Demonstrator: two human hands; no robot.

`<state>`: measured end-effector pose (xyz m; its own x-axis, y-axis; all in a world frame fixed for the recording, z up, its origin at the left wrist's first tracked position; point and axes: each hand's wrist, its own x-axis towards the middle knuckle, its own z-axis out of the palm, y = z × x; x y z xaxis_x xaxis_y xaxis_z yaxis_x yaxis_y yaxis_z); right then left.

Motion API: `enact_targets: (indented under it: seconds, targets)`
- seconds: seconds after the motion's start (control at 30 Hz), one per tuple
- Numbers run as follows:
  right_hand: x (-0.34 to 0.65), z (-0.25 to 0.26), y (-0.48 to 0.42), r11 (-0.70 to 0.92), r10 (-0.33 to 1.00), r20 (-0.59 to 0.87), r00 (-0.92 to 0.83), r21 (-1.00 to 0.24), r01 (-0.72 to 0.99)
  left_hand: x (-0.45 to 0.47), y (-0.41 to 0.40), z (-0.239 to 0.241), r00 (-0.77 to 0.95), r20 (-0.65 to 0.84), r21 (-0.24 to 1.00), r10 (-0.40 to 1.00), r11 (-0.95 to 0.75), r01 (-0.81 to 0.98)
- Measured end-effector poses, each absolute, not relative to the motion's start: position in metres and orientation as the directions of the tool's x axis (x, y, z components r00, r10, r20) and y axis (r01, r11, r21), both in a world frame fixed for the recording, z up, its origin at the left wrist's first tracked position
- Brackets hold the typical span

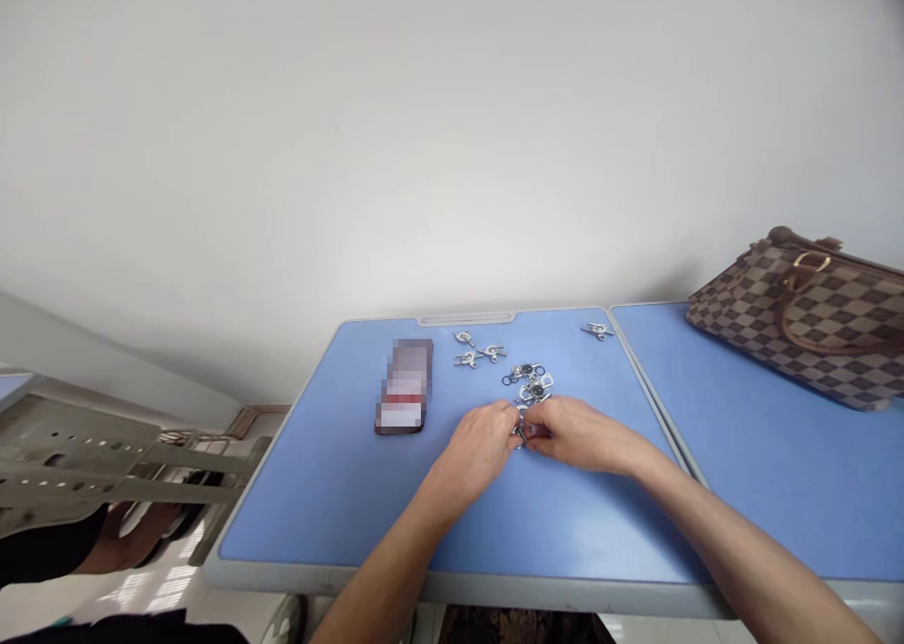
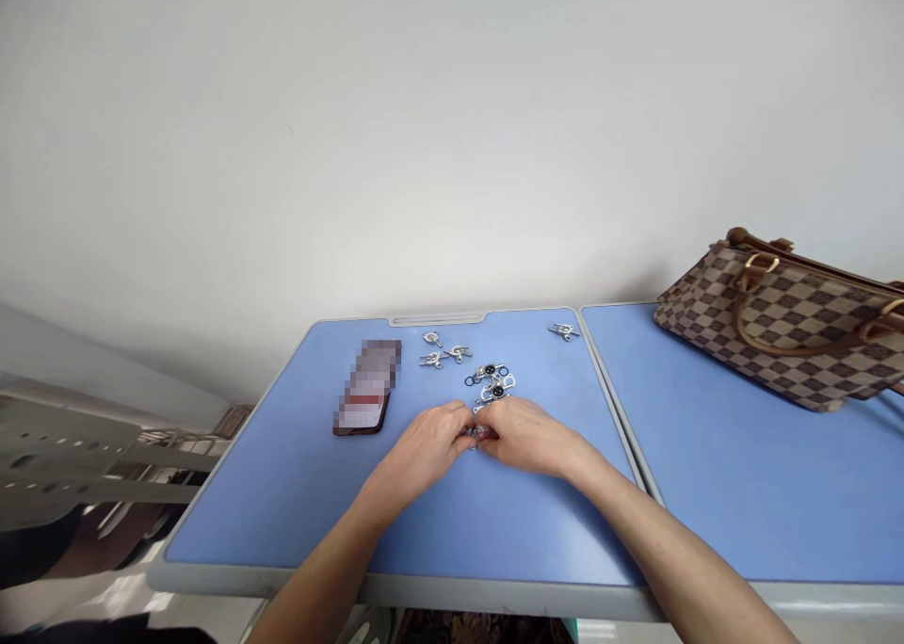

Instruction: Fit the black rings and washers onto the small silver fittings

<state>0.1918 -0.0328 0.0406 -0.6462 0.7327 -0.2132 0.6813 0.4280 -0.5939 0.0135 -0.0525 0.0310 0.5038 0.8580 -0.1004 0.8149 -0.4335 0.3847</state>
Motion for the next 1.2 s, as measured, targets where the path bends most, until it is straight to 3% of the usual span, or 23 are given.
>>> enact_targets:
  seconds: [0.1, 0.2, 0.5, 1.2]
  targets:
    - [0.204, 0.046, -0.023, 0.315, 0.753, -0.258, -0.606, -0.666, 0.676, 0.013, -0.052, 0.032, 0.505, -0.105, 0.386, 0.857, -0.433, 0.814]
    - [0.212, 0.049, -0.017, 0.289, 0.783, -0.253, -0.568, -0.661, 0.693, 0.013, -0.051, 0.033, 0.512, -0.101, 0.405, 0.853, -0.435, 0.804]
    - [0.199, 0.035, -0.021, 0.394, 0.75, -0.246, -0.614, -0.58, 0.713, 0.011, -0.049, 0.039, 0.533, -0.142, 0.472, 0.834, -0.416, 0.777]
    - [0.184, 0.038, -0.03, 0.466, 0.769, -0.225, -0.599, -0.444, 0.765, 0.013, -0.053, 0.048, 0.518, -0.181, 0.385, 0.836, -0.424, 0.819]
